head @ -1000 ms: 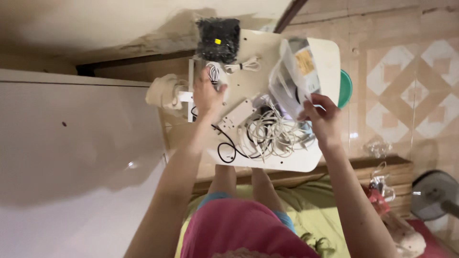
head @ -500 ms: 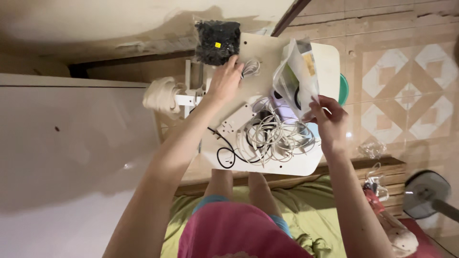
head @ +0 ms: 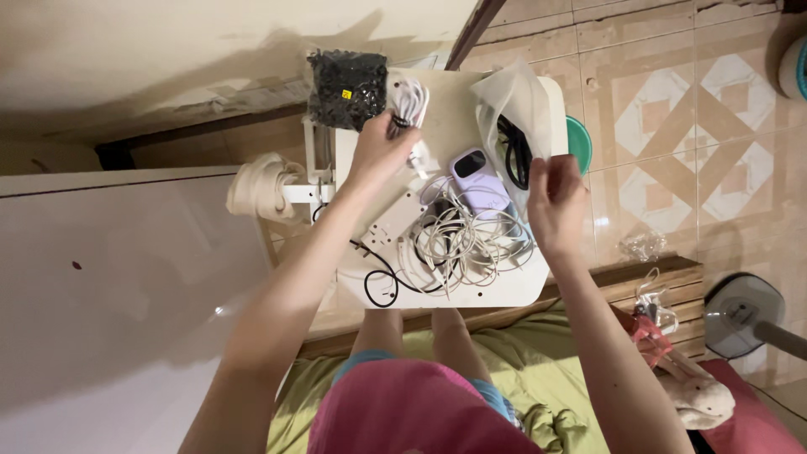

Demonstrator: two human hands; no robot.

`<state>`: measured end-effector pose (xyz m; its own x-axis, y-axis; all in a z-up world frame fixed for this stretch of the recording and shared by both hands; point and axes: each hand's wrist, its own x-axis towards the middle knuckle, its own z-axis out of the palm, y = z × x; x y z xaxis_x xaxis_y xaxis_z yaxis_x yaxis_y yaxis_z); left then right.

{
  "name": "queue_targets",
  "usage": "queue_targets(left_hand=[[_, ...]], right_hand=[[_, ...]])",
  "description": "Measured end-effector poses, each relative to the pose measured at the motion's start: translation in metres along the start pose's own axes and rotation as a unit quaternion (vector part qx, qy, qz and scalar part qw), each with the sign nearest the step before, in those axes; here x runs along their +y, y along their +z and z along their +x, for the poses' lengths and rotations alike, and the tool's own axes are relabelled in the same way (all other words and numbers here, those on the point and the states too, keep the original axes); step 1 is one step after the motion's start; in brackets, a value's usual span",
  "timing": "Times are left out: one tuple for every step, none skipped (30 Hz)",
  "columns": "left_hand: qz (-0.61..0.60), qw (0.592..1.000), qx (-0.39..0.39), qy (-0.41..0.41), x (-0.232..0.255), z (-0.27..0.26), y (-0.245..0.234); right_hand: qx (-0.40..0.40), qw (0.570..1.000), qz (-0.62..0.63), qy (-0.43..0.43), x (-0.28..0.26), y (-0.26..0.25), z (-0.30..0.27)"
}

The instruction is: The person cleans a white charging cable using a beige cloth, wiping the connector and the length of the cable. They then coil the cable and place it on a small white table with other cables and accessories.

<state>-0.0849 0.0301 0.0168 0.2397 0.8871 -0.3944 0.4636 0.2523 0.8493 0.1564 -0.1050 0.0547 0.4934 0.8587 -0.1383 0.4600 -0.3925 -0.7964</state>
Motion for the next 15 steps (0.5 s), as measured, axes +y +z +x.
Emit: queue_targets(left_hand=[[-0.134,0.99,-0.036,-0.02,0.015,-0.009,-0.003],[-0.266,0.961,-0.07,-0.041,0.031,-0.018,-0.005],[-0.319,0.94,-0.106,-0.062,0.046,-0.024,-0.004],[-0.371,0.914,-0.141,-0.083,0.06,-0.029,0.001],[-0.353,0.918,-0.172,-0.062,0.07,-0.034,0.006],[-0.334,0.919,-0.204,-0.04,0.076,-0.037,0.012],[-0.316,0.919,-0.235,-0.018,0.079,-0.037,0.019],[-0.25,0.935,-0.251,0.007,0.079,-0.036,0.028],[-0.182,0.946,-0.265,0.033,0.077,-0.035,0.038],[-0.114,0.952,-0.278,0.059,0.073,-0.034,0.044],[-0.095,0.956,-0.277,0.035,0.067,-0.033,0.047],[-0.076,0.958,-0.276,0.011,0.061,-0.035,0.048],[-0.057,0.96,-0.274,-0.014,0.056,-0.037,0.049],[0.003,0.962,-0.273,-0.025,0.051,-0.038,0.049],[0.063,0.96,-0.27,-0.036,0.048,-0.038,0.049]], right_hand=[[0.003,1.0,-0.015,0.0,-0.001,0.002,0.0],[0.005,1.0,-0.031,-0.001,-0.002,0.004,-0.001],[0.007,0.999,-0.046,-0.002,-0.004,0.007,-0.001],[-0.004,0.999,-0.04,-0.011,-0.005,0.009,-0.001],[-0.015,0.999,-0.034,-0.02,-0.006,0.012,0.0],[-0.026,0.999,-0.029,-0.029,-0.008,0.013,0.001],[-0.025,0.998,-0.036,-0.052,-0.009,0.014,0.002],[-0.025,0.996,-0.042,-0.075,-0.01,0.015,0.003],[-0.024,0.994,-0.049,-0.098,-0.012,0.014,0.004],[-0.027,0.996,-0.02,-0.085,-0.015,0.012,0.004],[-0.031,0.997,0.009,-0.073,-0.018,0.008,0.003],[-0.034,0.997,0.038,-0.059,-0.021,0.006,0.001],[-0.022,0.997,0.015,-0.071,-0.024,0.004,-0.001],[-0.009,0.997,-0.008,-0.082,-0.026,0.003,-0.002],[0.005,0.995,-0.03,-0.093,-0.027,0.002,-0.004]])
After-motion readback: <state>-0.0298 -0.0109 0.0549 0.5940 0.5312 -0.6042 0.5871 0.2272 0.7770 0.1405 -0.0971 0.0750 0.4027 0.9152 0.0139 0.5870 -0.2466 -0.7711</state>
